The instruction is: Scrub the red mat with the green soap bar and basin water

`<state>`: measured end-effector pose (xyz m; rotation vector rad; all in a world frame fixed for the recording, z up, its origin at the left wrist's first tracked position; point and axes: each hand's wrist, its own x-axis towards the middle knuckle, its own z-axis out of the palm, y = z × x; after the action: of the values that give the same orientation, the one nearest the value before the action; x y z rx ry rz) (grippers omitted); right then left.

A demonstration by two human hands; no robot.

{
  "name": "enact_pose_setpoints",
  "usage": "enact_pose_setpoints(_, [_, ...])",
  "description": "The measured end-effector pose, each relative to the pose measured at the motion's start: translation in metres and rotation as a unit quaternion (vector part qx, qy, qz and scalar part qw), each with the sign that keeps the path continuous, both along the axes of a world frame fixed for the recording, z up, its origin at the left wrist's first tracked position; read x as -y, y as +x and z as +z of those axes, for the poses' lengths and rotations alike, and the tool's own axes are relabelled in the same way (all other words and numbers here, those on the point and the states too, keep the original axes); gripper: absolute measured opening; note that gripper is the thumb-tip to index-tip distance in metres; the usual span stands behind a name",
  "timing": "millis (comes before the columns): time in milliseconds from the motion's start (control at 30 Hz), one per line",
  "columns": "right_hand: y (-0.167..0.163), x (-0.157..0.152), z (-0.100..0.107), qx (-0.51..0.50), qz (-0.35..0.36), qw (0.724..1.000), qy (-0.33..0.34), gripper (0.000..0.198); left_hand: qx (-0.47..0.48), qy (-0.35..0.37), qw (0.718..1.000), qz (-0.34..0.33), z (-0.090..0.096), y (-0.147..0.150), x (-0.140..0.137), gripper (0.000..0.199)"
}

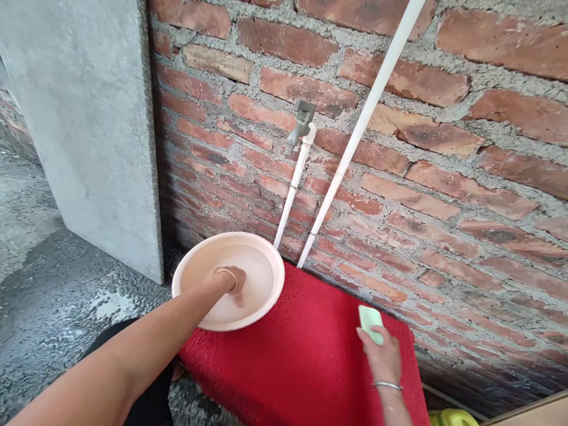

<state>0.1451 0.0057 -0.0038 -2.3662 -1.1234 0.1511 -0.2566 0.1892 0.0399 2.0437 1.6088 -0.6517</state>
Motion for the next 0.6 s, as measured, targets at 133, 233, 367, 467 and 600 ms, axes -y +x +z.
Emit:
enact_pose_setpoints(133, [-0.119,-0.047,0.0,-0.038,0.148,0.988,0.007,0.03,0.007,0.001,1.0,-0.002,-0.002,-0.003,-0.001,0.077])
enact_pose_setpoints(233, [-0.178,-0.065,-0.004,-0.024,0.219,0.975,-0.007,0.024,0.0,-0.001,1.0,-0.006,-0.006,-0.004,-0.002,0.082])
enact_pose_setpoints(367, [-0.187,-0.066,-0.007,0.014,0.25,0.968,-0.029,0.025,-0.01,-0.001,1.0,-0.008,-0.008,-0.005,-0.003,0.084])
enact_pose_setpoints(467, [-0.137,-0.051,-0.007,0.024,0.205,0.978,-0.037,0.025,-0.006,0.005,1.0,-0.003,-0.006,-0.005,-0.001,0.087])
enact_pose_setpoints(600, [-0.02,-0.002,-0.008,-0.005,0.052,0.997,-0.05,0.036,0.001,0.015,1.0,-0.005,-0.005,-0.004,-0.001,0.086])
